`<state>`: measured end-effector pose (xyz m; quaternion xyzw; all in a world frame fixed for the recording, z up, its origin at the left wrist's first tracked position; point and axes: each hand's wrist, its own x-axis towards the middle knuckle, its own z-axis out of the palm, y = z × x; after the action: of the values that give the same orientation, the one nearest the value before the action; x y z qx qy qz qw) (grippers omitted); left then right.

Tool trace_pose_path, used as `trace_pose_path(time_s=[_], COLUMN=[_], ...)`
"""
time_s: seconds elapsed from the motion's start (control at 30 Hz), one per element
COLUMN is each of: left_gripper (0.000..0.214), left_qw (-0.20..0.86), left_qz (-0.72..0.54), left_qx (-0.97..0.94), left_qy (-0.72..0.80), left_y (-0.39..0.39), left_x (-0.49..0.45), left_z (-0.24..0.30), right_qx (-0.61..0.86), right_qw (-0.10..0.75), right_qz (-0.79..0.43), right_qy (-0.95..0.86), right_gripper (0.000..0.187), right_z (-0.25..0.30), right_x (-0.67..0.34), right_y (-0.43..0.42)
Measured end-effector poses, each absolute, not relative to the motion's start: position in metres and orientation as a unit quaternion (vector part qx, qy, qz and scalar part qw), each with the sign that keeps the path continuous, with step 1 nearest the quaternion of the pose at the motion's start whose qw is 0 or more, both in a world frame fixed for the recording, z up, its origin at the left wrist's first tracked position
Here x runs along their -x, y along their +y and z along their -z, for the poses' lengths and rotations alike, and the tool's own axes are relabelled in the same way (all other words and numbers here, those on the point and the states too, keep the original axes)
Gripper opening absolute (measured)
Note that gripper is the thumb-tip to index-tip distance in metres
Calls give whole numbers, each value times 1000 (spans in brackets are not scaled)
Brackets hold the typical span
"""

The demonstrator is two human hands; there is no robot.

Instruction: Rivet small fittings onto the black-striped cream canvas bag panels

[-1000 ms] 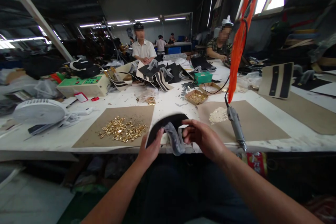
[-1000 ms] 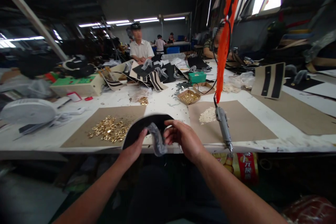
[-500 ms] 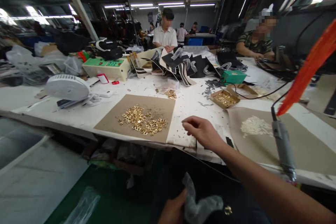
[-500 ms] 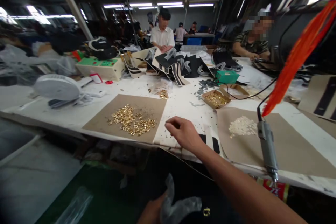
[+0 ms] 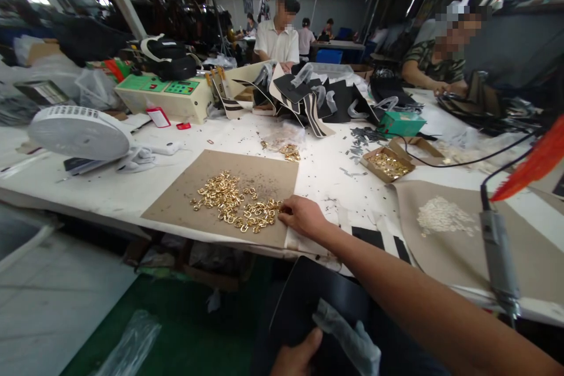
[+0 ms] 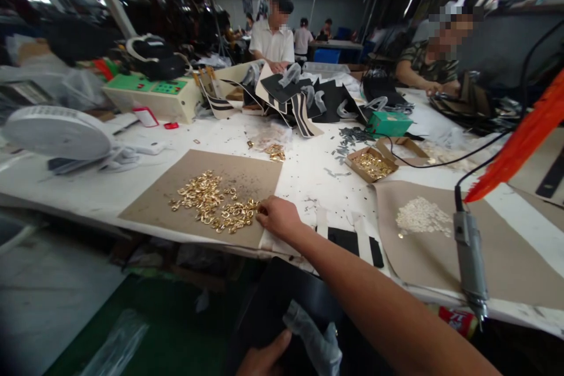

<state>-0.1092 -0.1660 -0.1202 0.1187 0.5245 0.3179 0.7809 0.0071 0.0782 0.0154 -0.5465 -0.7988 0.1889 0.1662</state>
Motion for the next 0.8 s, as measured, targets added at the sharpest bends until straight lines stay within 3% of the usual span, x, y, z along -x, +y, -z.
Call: trace_pose_path(time_s=[0.23,0.47,0.8], left_gripper=[46,32,21], left_qw=[817,822,799], left_qz=[-291,-329,-339], left_qx=[-52,-10,-36], left_qy=[495,465,495], left_y=[-161,-153,-157], left_x=[95,79,66], left_z=[120,108,93], right_qx=[597,688,536], right_qw=[219,246,99], right_qz=[-193,-180,-44], right_qy=[-748,-659,-837], right_gripper=[18,16,19], right_z=[-51,-37,-33], right_x=[-90,-182,-186], right_y=[67,6,-14])
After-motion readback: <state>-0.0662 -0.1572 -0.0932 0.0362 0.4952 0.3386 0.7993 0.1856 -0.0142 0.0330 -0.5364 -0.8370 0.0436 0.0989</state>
